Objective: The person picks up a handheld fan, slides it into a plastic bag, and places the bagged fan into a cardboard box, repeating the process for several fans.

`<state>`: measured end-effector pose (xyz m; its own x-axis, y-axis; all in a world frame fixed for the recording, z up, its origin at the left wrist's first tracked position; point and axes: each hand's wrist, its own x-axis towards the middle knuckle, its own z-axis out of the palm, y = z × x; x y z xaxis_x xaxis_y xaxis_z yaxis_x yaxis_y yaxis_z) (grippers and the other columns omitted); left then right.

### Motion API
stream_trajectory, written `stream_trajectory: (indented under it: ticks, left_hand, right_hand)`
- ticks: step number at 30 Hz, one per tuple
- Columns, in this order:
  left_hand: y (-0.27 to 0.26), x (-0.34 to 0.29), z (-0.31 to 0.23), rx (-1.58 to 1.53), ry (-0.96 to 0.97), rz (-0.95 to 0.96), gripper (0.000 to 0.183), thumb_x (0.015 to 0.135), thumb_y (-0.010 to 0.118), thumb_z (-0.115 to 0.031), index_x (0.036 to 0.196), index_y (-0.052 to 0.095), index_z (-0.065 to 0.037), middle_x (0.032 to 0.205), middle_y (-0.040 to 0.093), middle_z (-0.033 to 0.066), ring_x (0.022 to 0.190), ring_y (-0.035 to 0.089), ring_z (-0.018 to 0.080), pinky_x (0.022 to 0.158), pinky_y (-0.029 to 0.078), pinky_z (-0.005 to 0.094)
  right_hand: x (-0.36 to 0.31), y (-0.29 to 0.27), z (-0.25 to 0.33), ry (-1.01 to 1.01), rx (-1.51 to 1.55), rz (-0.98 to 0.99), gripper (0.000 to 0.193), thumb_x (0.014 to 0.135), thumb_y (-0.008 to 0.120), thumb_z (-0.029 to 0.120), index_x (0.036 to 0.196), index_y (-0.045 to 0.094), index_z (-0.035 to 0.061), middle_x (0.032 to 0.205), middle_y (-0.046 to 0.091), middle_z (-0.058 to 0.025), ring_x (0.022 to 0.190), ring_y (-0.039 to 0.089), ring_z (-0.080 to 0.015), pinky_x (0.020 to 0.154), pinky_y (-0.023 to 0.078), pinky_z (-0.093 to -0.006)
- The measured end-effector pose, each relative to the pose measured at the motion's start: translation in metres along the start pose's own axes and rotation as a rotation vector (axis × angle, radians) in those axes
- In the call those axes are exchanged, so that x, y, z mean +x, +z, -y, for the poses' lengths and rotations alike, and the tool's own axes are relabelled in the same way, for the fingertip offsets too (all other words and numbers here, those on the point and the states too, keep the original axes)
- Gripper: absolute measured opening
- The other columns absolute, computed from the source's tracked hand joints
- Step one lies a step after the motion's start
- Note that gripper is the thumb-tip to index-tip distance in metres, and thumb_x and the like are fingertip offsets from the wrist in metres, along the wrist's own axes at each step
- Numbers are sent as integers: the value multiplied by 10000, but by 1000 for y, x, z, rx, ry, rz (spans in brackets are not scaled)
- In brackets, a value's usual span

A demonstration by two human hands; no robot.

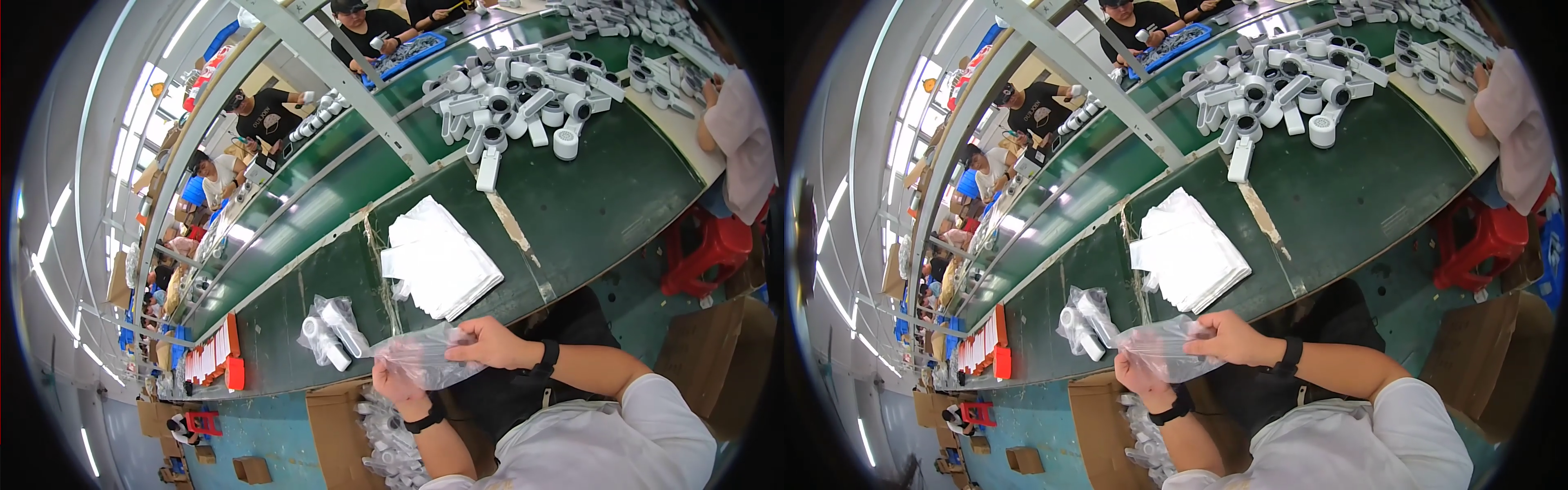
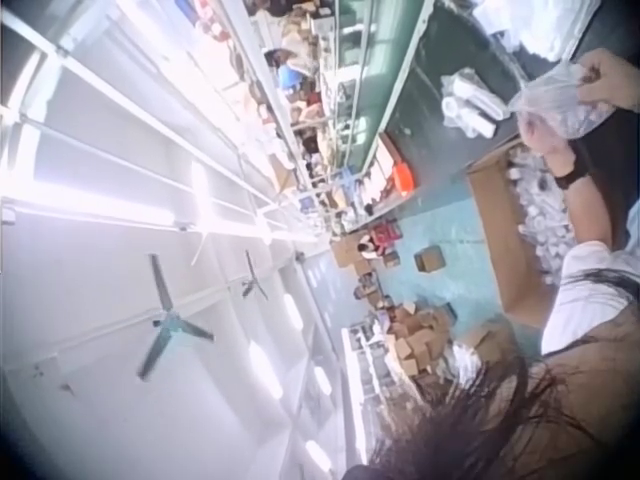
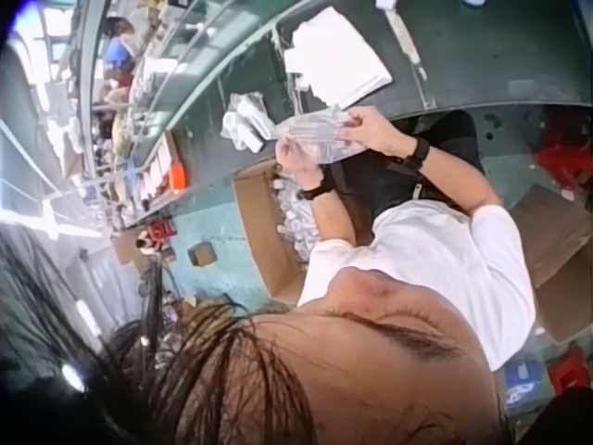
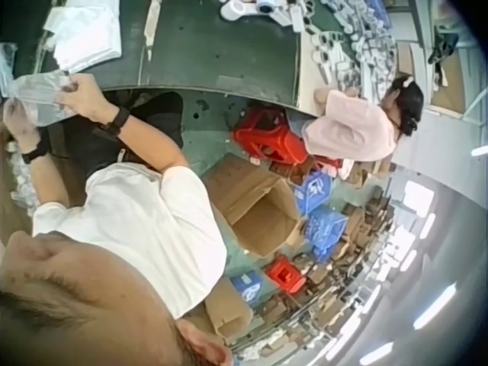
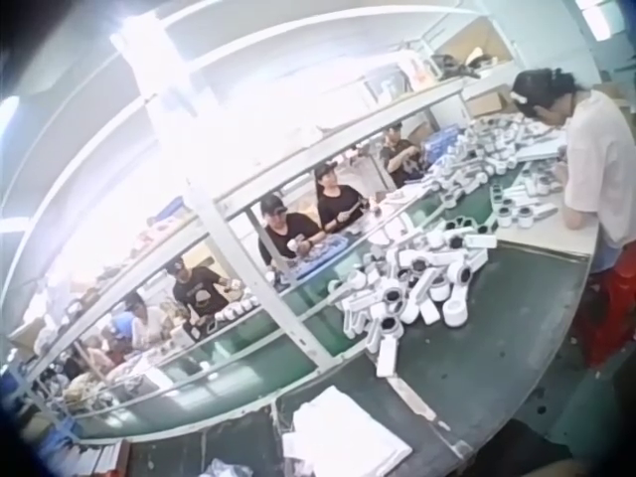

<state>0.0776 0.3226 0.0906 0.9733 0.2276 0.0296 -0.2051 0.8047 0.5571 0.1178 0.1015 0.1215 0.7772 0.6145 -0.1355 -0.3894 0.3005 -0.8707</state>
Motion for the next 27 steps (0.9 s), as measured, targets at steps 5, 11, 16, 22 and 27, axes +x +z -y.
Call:
stream_trajectory:
  ticks: [5,11,16,22,27]
  left_hand:
    - [37,0,-2,756,173,-371,218,904,490,-135,1029,602,5,1005,622,102,941,585,229,834,472,376]
    - [82,-40,26,1222,379,-116,79,875,623,16,950,646,8,842,629,24,761,580,92,699,479,221]
    - [77,-30,43,869,179,-44,212,824,703,38,1018,620,25,965,616,46,863,592,111,763,484,228]
    - [60,-25,43,821,102,-10,253,801,732,45,1028,619,43,1008,615,53,874,592,114,778,490,237]
    - [62,-23,42,885,100,24,186,803,743,19,963,654,51,982,634,50,851,596,115,769,482,231]
  right_hand:
    - [4,-9,20,-66,-74,-72,184,835,739,122,935,639,4,742,615,7,591,516,-39,510,412,-221]
    - [4,-3,21,-294,-621,-118,307,849,696,170,1050,612,-47,840,675,-106,688,599,-144,652,505,-307]
    - [5,-7,7,-135,-229,8,243,883,627,133,1041,623,-51,804,656,-83,729,594,-114,665,491,-285]
    - [4,-14,20,-183,-236,155,187,862,626,93,997,652,-33,770,643,-35,689,563,-62,604,470,-266]
    - [8,-25,16,-208,-411,-14,165,829,704,77,935,669,-44,755,655,-28,653,572,-59,581,467,-237]
